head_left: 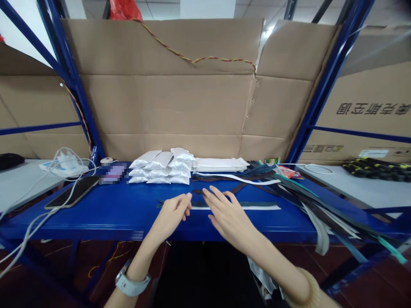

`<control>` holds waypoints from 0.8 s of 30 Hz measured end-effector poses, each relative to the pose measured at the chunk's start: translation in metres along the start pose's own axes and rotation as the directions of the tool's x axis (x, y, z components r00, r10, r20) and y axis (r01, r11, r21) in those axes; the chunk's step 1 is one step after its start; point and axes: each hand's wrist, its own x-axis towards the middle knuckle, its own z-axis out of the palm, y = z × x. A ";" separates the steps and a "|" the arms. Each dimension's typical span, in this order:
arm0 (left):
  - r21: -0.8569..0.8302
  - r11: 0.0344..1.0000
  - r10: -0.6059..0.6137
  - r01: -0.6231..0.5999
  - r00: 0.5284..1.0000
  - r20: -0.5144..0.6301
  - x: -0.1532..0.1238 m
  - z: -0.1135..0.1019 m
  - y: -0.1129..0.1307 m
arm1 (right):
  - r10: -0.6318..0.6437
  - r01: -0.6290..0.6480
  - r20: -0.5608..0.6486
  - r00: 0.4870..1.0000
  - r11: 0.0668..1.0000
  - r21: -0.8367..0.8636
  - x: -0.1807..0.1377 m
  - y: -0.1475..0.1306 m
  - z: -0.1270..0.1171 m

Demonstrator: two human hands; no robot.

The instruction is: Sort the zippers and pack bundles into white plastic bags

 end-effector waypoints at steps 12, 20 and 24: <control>0.362 0.928 0.156 -0.091 0.976 -0.154 -0.007 0.023 0.009 | 0.253 -0.205 -0.065 0.965 0.888 0.412 -0.026 -0.033 0.006; 0.510 0.778 0.343 -0.368 0.928 0.148 -0.019 0.032 0.026 | 0.409 -0.357 0.174 0.896 0.430 0.829 -0.036 -0.024 -0.004; 0.569 0.692 0.418 -0.444 0.889 0.185 -0.023 0.038 0.026 | 0.398 -0.372 0.205 0.894 0.404 0.836 -0.035 -0.022 -0.003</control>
